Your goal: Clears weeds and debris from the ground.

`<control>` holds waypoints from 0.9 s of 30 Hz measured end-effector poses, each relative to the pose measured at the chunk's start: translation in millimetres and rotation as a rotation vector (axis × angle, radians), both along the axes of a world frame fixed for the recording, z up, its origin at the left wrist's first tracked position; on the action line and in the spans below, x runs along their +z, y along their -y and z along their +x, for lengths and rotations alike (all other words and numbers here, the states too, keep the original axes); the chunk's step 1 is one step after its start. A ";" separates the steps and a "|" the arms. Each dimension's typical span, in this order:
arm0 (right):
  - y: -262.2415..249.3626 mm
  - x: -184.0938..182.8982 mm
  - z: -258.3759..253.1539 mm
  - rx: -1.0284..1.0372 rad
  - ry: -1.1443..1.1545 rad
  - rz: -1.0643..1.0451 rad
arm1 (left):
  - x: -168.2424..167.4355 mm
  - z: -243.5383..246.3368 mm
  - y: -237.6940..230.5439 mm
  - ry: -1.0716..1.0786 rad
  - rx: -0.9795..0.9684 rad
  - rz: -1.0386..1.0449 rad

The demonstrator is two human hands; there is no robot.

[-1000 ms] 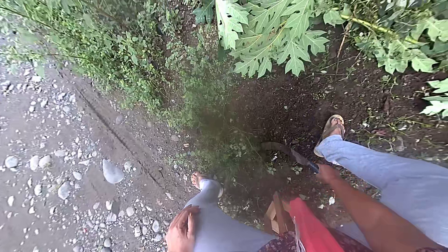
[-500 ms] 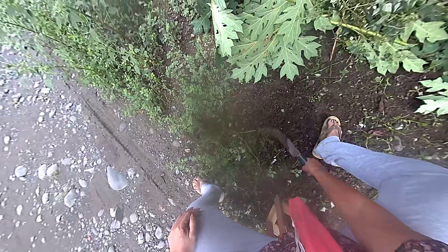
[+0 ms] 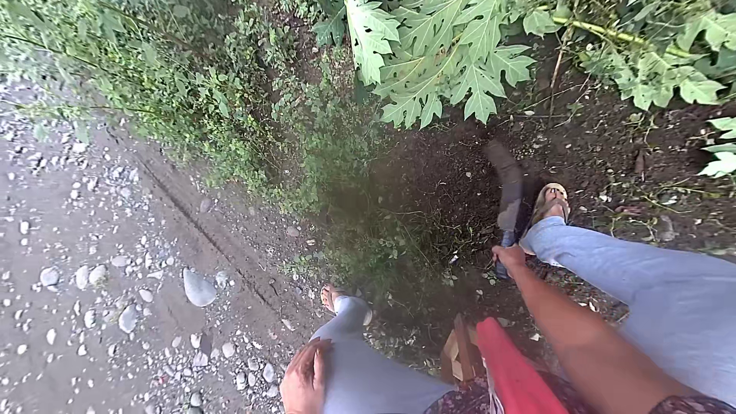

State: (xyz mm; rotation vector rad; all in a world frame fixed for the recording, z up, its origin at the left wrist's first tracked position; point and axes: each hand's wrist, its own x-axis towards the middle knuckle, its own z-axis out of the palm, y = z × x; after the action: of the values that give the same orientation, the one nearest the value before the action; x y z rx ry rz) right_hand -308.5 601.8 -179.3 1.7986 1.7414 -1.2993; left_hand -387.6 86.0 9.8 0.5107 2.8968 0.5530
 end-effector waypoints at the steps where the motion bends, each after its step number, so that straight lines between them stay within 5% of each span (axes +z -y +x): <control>1: -4.6 0.7 10.5 0.221 0.132 -0.008 | -0.1 0.2 0.8 0.002 -0.003 0.000; 4: -29.4 6.0 33.4 0.766 0.355 0.038 | -1.9 -1.1 4.5 -0.003 -0.014 0.014; 6: -44.4 14.2 37.2 0.897 0.374 0.078 | -2.8 -0.3 5.5 0.002 -0.016 0.021; 14: -13.1 5.3 -16.5 0.073 -0.048 0.074 | 0.0 -3.1 -1.0 0.002 -0.001 -0.002; 21: -53.2 14.1 -5.9 0.688 0.342 0.098 | 1.1 -4.5 1.2 -0.007 -0.017 0.010; 24: -72.6 28.0 -16.3 0.635 0.273 0.118 | -0.7 -1.4 6.3 -0.008 -0.014 0.032; 27: -58.9 20.6 -33.5 0.299 0.044 0.036 | -0.9 -0.2 6.3 -0.018 -0.009 0.030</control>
State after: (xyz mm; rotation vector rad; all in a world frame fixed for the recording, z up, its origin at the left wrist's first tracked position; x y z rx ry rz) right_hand -342.1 660.7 -158.7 1.4993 1.9306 -1.1048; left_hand -387.8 79.6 8.9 0.5352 2.9063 0.5950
